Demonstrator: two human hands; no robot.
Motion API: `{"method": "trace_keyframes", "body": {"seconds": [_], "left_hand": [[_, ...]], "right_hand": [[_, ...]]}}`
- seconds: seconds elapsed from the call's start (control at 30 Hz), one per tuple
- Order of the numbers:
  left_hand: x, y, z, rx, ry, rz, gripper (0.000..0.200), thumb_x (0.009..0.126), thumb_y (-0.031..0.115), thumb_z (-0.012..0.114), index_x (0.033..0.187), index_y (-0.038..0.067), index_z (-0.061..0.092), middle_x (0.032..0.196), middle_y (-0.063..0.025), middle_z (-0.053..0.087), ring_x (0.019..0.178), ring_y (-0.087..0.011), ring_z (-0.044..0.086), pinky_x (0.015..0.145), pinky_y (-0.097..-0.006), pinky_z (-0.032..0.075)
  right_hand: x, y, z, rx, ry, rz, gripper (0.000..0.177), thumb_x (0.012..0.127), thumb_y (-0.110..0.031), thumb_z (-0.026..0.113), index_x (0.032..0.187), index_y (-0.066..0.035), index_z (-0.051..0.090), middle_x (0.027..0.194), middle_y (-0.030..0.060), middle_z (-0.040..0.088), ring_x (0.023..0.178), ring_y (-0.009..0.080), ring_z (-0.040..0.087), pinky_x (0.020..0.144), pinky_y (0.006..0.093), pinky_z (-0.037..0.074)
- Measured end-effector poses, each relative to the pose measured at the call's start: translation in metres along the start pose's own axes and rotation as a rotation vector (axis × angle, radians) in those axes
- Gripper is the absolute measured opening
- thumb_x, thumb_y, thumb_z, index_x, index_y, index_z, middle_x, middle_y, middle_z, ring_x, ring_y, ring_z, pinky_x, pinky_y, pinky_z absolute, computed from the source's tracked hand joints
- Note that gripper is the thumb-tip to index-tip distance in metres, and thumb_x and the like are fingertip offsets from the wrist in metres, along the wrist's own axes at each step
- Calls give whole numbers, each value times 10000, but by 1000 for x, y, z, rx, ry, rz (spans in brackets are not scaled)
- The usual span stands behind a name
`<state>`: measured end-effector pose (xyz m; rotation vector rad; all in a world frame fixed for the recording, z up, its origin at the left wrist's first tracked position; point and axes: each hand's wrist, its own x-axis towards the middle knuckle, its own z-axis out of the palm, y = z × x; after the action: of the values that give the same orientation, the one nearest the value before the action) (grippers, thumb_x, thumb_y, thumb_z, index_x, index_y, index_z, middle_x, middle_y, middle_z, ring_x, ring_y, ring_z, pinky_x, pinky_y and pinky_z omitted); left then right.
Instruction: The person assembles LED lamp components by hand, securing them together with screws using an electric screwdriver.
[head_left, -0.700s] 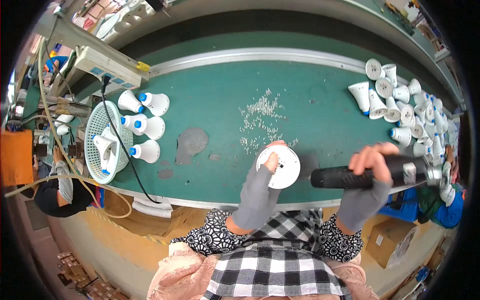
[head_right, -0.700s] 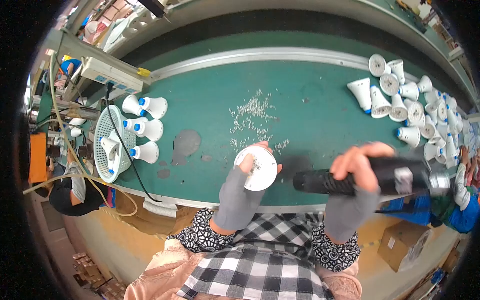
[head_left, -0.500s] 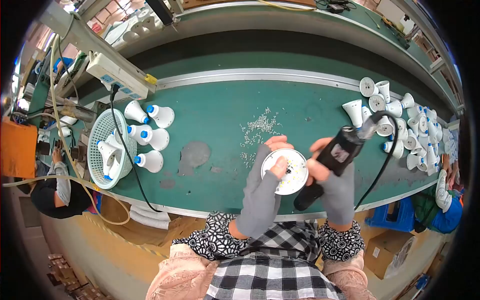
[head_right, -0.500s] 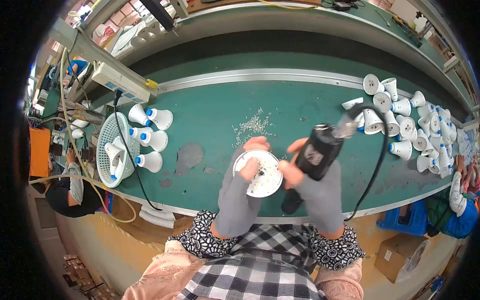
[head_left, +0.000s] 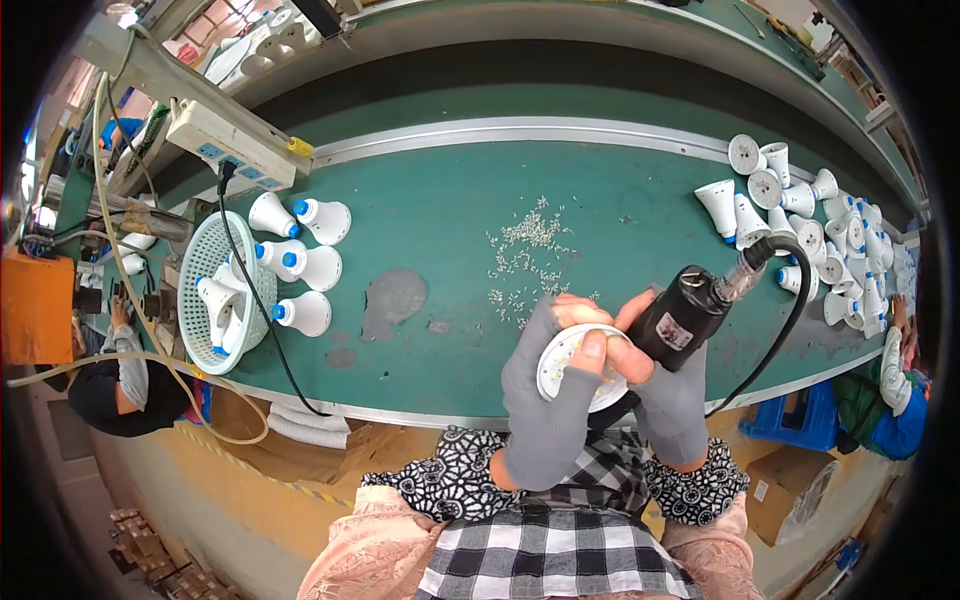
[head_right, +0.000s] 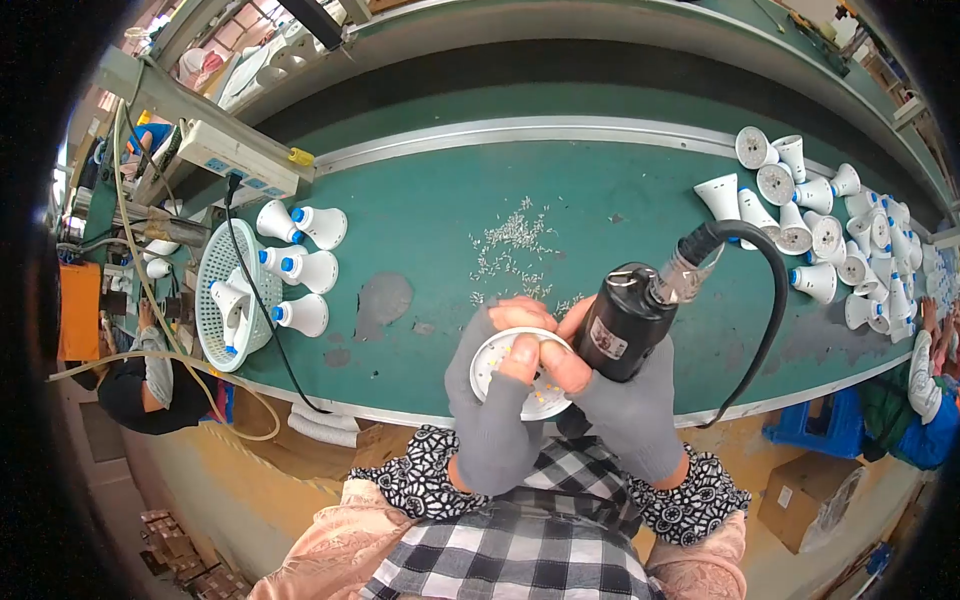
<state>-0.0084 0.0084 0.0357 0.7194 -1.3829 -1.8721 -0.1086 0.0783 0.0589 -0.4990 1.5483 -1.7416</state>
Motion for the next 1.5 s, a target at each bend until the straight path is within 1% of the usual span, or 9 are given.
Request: {"method": "trace_keyframes", "body": {"seconds": [0.17,0.37,0.43,0.5,0.57,0.67,1.13,1.17,1.5], "left_hand": [[22,-5,3,-221,-21,-382,311,919,208,547,1154,7,576,1070,-83,591,999,-152,575,864,-283,460],[30,-6,-24,-352,-370,-625,466,836,179,657,1245,-3,530,1124,-76,591,988,-177,612,886,-291,488],[25,-8,-31,-273,-308,-610,469,814,160,672,1235,6,532,1123,-71,586,974,-175,615,852,-289,501],[16,-13,-36,-200,-243,-571,453,805,141,674,1219,17,536,1114,-66,582,966,-167,614,825,-285,508],[8,-16,-39,-123,-194,-509,418,809,123,664,1198,28,544,1097,-60,579,963,-153,608,806,-278,508],[-3,-19,-32,-12,-120,-416,357,813,109,660,1148,37,560,1076,-53,583,956,-121,594,800,-262,496],[-17,-28,-25,247,-121,-275,273,823,127,676,1066,44,581,1030,-60,624,931,-121,601,808,-272,497],[-17,-28,-25,253,-122,-269,269,824,125,676,1064,45,582,1029,-61,625,929,-123,602,808,-272,496],[-17,-28,-23,310,-130,-216,267,815,101,672,1057,28,585,1037,-65,598,928,-133,585,814,-274,483]], "right_hand": [[18,19,-8,23,105,59,236,812,-189,755,900,-21,613,774,0,596,681,61,542,591,224,430],[18,5,-27,-84,62,99,233,781,-124,714,937,-25,572,724,24,587,619,109,570,569,252,441],[11,-5,-35,-138,172,0,187,788,-119,667,899,-21,554,652,26,553,528,119,529,528,249,411],[1,-11,-51,-81,359,-285,108,838,-107,620,880,-25,565,691,25,520,590,115,521,573,251,429],[-10,-12,-65,244,407,-533,120,920,-142,509,968,-33,528,794,44,471,685,115,467,646,281,401],[-28,-15,-72,503,415,-876,235,925,-214,553,1002,2,502,752,22,399,643,120,435,649,286,363],[-58,-6,-36,495,366,-848,302,849,-218,669,929,-71,417,720,11,388,614,118,457,627,285,395],[-64,-2,-44,530,327,-842,375,873,-270,678,1012,-89,380,773,74,445,604,211,533,645,394,473],[-64,-5,-35,439,297,-784,405,855,-252,732,999,-107,382,798,77,476,637,219,569,677,414,496]]}}
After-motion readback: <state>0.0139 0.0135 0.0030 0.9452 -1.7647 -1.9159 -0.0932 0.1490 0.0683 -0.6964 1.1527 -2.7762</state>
